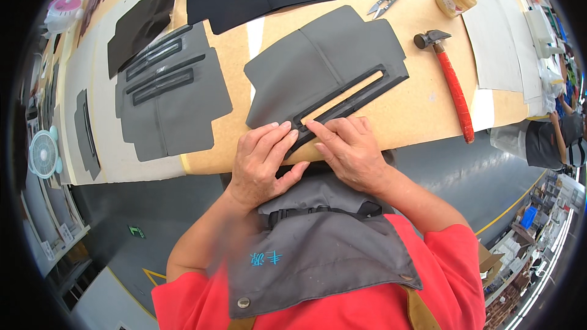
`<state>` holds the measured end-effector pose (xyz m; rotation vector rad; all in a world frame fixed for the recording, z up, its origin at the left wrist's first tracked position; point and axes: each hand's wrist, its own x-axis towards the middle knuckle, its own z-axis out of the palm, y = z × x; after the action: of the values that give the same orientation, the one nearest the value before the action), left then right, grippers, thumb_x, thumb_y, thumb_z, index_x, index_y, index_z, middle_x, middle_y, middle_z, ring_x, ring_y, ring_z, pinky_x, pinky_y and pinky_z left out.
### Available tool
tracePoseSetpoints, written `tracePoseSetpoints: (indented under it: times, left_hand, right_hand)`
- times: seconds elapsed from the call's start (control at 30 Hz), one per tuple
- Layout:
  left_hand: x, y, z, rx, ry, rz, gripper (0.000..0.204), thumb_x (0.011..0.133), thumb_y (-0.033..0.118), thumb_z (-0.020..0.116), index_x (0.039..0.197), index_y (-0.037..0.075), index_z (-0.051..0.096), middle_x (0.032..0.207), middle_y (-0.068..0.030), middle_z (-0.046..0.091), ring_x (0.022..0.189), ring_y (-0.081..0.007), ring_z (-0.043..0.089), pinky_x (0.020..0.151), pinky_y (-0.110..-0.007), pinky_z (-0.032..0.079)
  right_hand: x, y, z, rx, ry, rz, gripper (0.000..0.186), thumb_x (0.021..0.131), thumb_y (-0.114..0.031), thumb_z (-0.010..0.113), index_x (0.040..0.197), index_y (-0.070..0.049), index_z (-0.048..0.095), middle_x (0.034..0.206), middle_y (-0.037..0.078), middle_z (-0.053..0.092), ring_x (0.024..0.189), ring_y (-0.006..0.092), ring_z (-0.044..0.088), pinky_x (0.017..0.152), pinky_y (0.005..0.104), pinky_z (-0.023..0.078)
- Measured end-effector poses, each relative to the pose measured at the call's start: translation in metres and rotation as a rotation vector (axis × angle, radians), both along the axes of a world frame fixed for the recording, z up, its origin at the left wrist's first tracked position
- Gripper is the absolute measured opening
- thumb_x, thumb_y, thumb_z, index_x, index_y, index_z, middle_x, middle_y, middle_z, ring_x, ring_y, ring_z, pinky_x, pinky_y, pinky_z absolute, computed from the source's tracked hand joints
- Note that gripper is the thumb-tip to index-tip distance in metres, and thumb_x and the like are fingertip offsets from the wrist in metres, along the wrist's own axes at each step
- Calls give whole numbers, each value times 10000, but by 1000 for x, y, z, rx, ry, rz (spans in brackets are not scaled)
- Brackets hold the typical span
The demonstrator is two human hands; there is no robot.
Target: Manually assembling leather bag components by gluing and positioning liners.
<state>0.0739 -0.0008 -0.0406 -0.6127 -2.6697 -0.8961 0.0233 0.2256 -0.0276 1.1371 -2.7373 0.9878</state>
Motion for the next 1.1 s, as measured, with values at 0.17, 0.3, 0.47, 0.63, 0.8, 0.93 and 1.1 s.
tracePoseSetpoints:
  times: [0.17,0.3,0.47,0.63,0.8,0.93,1.1]
  left_hand:
    - [0,0,-2,-6,8,4,527,780,298,800,1200,10,664,1278,-99,628,1189,-262,565,986,-412,454]
    - [0,0,-1,-5,-2,5,528,785,301,798,1208,16,662,1283,-94,627,1191,-260,566,993,-408,449]
    - [-2,-2,-3,-15,1,0,532,786,304,797,1214,18,662,1290,-93,626,1190,-262,566,990,-408,450]
    - [-2,-2,6,-7,6,-13,533,748,247,837,1215,51,672,1269,-82,642,1153,-275,585,950,-399,478]
    - [28,-21,-3,-7,97,-94,410,827,91,652,1236,53,662,1165,-55,659,1043,-230,625,884,-363,486]
    - [39,-28,37,109,11,-43,345,736,-6,703,1070,75,727,997,-34,701,950,-217,665,850,-349,504]
    - [15,-47,86,551,-224,358,296,770,-118,701,1022,35,728,968,-74,726,854,-189,695,746,-301,556]
  right_hand:
    - [5,-8,4,99,105,59,487,844,-89,716,1328,-96,663,982,21,580,843,201,508,812,361,363]
    - [3,0,-2,30,79,85,499,828,-90,730,1323,-96,667,984,17,576,840,196,499,815,359,361]
    - [0,-4,1,118,70,46,517,781,-119,781,1288,-108,677,991,-1,576,879,192,528,789,359,369]
    - [-9,22,9,9,64,103,545,785,-199,793,1305,-102,660,1102,37,601,979,219,545,867,387,388]
    - [-28,56,22,223,112,25,845,768,-623,747,1397,-88,568,1382,104,541,1280,286,508,1106,483,328]
    - [-18,72,28,275,83,91,949,731,-683,741,1429,-77,527,1424,106,535,1296,296,516,1157,500,294]
    - [-23,81,36,43,-265,117,1010,737,-750,703,1447,-59,507,1384,126,577,1279,331,530,1149,491,319]
